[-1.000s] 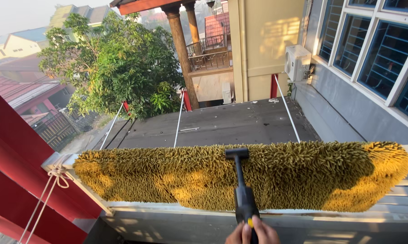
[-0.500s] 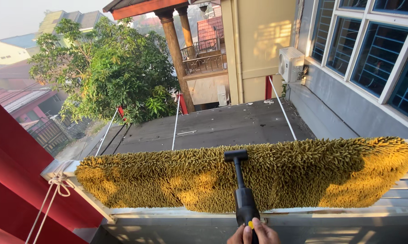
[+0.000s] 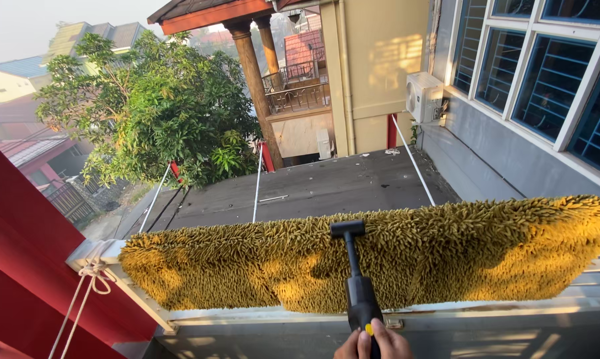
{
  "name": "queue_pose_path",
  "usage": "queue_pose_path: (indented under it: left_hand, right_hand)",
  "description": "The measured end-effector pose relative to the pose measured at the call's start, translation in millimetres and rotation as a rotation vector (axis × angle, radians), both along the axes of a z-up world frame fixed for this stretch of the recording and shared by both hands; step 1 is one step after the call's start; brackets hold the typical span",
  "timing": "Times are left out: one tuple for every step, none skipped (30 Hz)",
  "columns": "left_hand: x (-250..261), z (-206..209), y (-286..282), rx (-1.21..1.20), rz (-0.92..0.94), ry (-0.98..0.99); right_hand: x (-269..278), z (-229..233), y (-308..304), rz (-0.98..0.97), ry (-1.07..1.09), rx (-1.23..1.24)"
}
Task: The person uses a handheld vacuum cleaner to clean a yellow rug draped over a balcony railing. The person moves the vacuum head back and forth along the rug's surface, occasionally using the left hand to adjust the rug's position.
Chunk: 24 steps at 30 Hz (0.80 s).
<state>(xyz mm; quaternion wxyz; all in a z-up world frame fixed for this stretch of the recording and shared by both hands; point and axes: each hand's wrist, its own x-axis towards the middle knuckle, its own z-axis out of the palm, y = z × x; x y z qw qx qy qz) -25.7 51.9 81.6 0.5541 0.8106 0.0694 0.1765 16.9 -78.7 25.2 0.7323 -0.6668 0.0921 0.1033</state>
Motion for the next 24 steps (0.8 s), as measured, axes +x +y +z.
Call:
queue_pose_path:
  left_hand:
    - [-3.3,6.7,1.5,-0.007,0.007,0.005]
    - [-3.5,19.0,2.7,-0.007,0.020,0.029]
    - [-3.4,33.6,3.1,-0.002,0.029,0.058]
    - [-4.0,46.9,4.8,0.008,0.027,0.100]
    - [-1.0,57.3,7.5,0.020,0.009,0.172]
    - [1.0,60.8,10.2,0.023,-0.015,0.255]
    - [-0.4,55.3,11.4,0.020,-0.001,0.193]
    - [-3.2,41.7,11.9,0.018,0.012,0.131]
    - [-5.3,22.9,13.9,0.016,0.027,0.069]
    - [-12.0,0.7,18.9,0.027,-0.021,0.031]
    - [-16.9,-18.7,25.9,0.037,-0.065,-0.011]
    - [-16.0,-28.3,30.7,0.049,-0.110,-0.052]
    - [-14.9,-30.0,32.3,0.028,-0.087,-0.068]
    - [-13.6,-25.9,32.4,0.007,-0.063,-0.084]
    - [-16.3,-18.7,30.1,-0.017,-0.037,-0.095]
    - [-15.2,-4.9,28.1,-0.015,-0.023,-0.029]
    - [-9.9,17.3,27.7,-0.012,-0.005,0.037]
    - [-6.9,38.3,28.6,-0.009,0.012,0.103]
    - [-5.3,55.2,30.4,-0.004,0.007,0.148]
    - [-3.4,65.6,32.2,0.002,0.001,0.193]
    - [-1.7,67.9,32.6,0.009,-0.008,0.238]
    - [-4.2,60.8,32.0,0.000,0.005,0.186]
    - [-11.0,45.8,32.2,-0.009,0.019,0.135]
    - [-17.5,27.4,32.5,-0.018,0.033,0.084]
  right_hand:
    - [-4.2,9.4,3.7,-0.025,0.043,-0.077]
    - [-1.5,23.3,12.4,-0.038,0.022,0.006]
    - [4.0,38.5,22.1,-0.055,0.001,0.089]
    - [5.2,50.0,28.6,-0.073,-0.021,0.172]
    - [6.3,57.3,32.2,-0.074,-0.018,0.194]
    - [8.5,59.1,35.3,-0.075,-0.014,0.216]
    - [12.5,55.5,37.6,-0.078,-0.011,0.239]
    - [11.5,44.4,37.4,-0.087,-0.023,0.172]
    - [5.4,27.6,35.2,-0.096,-0.036,0.106]
    - [0.0,9.5,32.7,-0.104,-0.048,0.040]
    - [-1.7,-3.6,29.8,-0.072,-0.014,0.094]
    - [-4.1,-12.1,26.7,-0.041,0.020,0.147]
    - [-7.9,-18.0,25.5,-0.016,0.062,0.201]
    - [-5.2,-16.7,29.6,-0.038,-0.037,0.141]
    - [-1.9,-10.8,35.3,-0.059,-0.131,0.077]
    - [1.7,-2.1,41.0,-0.080,-0.224,0.012]
    - [6.5,13.5,46.3,-0.078,-0.171,0.091]
    - [12.1,31.6,51.3,-0.076,-0.118,0.169]
    - [13.3,47.0,56.0,-0.071,-0.069,0.248]
    - [8.0,56.5,60.0,-0.065,-0.063,0.262]
    - [4.6,62.3,62.6,-0.061,-0.057,0.277]
    - [3.5,64.7,63.1,-0.058,-0.051,0.292]
    - [-2.4,61.4,60.2,-0.064,-0.075,0.162]
    - [-14.0,54.0,55.1,-0.070,-0.100,0.032]
